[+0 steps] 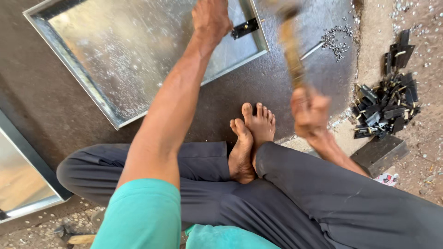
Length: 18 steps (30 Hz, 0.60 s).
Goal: The person sits on the floor and assembles a rectangular metal frame by attaching black metal brackets to its corners. Using a hammer, the person repeatedly strikes the brackets to secure them to the frame. The person handles multiple frames, moving them aside after assembly.
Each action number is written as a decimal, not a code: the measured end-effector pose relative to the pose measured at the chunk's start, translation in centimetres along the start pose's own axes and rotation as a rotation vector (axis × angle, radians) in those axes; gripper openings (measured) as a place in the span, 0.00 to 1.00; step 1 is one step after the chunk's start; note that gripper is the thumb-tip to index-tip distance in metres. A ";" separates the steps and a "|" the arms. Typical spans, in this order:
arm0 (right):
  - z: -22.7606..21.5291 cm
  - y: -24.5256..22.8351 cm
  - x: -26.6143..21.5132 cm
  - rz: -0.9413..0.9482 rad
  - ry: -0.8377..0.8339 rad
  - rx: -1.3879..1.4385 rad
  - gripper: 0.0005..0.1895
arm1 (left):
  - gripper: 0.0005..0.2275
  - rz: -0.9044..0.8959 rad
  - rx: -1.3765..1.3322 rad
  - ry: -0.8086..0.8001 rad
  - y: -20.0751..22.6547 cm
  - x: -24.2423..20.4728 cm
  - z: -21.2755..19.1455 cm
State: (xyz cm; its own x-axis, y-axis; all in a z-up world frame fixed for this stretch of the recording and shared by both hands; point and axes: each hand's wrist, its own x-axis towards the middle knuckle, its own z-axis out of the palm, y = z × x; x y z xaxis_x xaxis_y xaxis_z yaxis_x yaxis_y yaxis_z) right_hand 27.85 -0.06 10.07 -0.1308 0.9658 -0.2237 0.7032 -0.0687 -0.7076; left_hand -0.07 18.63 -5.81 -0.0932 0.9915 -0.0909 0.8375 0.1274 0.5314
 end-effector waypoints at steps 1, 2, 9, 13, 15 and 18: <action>0.2 -0.1 0.7 -0.125 0.104 0.174 0.25 | 0.13 0.001 -0.023 -0.031 0.0 0.1 -0.1; 0.6 0.1 1.4 -0.250 0.207 0.347 0.25 | 0.12 0.002 -0.046 -0.063 -0.1 0.2 -0.3; 2.9 1.5 0.5 0.305 -0.163 -0.228 0.21 | 0.13 0.007 -0.087 0.007 0.1 -0.5 -2.9; 2.1 1.2 2.5 -0.207 0.028 0.484 0.17 | 0.14 -0.062 -0.106 -0.106 -0.3 0.0 -3.0; 1.2 1.6 3.2 -0.457 0.129 0.823 0.19 | 0.13 -0.047 -0.144 -0.125 -0.4 -0.1 -2.3; 2.7 2.2 1.3 -0.196 -0.001 0.413 0.22 | 0.12 -0.031 -0.155 -0.023 -0.4 -0.8 -2.4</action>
State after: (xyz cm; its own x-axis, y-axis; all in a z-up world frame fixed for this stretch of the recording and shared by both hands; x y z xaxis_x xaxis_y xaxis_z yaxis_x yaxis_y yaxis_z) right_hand 27.36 0.37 6.42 -0.2343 0.9704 -0.0589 0.3278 0.0218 -0.9445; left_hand -1.66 17.82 -3.92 -0.1035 0.9864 -0.1278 0.7409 0.1622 0.6518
